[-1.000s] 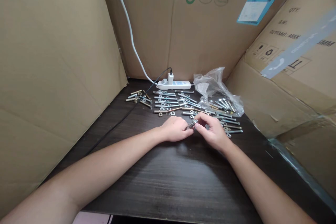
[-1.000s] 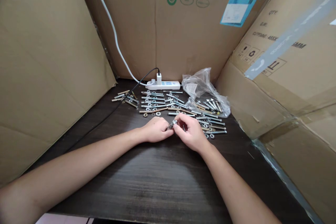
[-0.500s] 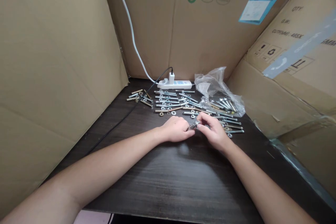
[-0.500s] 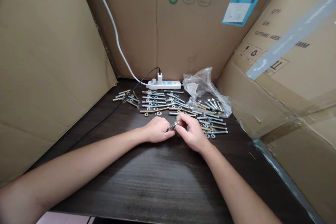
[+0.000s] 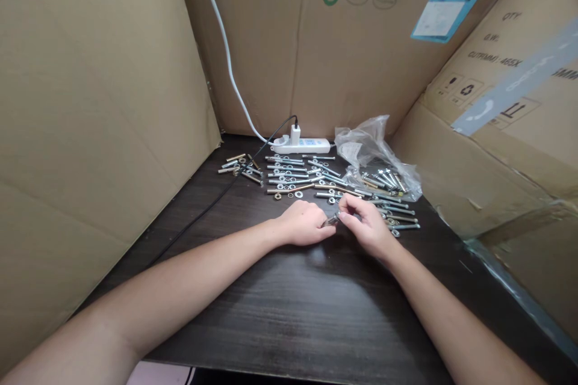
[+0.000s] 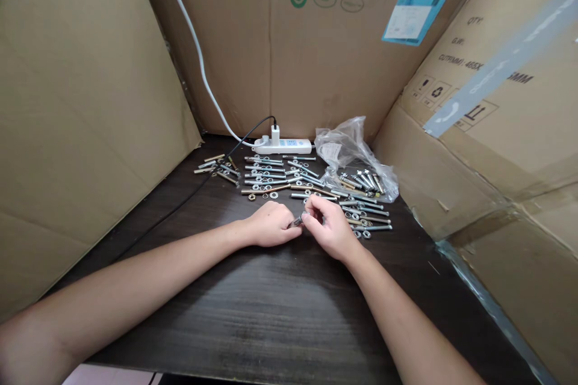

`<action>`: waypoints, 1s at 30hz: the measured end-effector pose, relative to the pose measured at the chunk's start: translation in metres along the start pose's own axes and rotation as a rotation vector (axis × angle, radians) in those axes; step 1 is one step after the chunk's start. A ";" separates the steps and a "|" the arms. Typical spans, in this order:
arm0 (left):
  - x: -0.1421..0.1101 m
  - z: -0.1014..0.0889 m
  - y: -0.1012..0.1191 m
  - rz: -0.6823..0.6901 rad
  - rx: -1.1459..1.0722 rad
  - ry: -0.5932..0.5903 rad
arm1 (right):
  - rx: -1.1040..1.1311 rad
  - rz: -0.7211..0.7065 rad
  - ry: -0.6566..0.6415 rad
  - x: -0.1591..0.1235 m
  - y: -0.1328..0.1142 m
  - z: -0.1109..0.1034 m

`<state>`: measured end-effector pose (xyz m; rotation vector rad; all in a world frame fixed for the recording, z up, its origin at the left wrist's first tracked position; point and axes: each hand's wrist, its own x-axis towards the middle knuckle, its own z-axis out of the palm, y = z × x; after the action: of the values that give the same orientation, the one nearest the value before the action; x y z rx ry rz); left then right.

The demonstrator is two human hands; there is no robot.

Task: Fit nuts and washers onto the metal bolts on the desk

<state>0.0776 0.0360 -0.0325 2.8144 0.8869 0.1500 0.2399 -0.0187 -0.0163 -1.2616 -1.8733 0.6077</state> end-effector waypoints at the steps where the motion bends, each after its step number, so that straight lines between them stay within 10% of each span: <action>1: 0.000 0.000 0.000 0.001 -0.002 -0.004 | -0.005 0.009 -0.006 0.000 0.000 0.001; 30: 0.000 -0.002 0.001 -0.011 0.002 -0.007 | -0.113 -0.073 0.022 0.001 0.001 -0.001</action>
<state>0.0781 0.0351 -0.0306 2.8097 0.9016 0.1381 0.2408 -0.0178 -0.0161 -1.2599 -1.9493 0.4528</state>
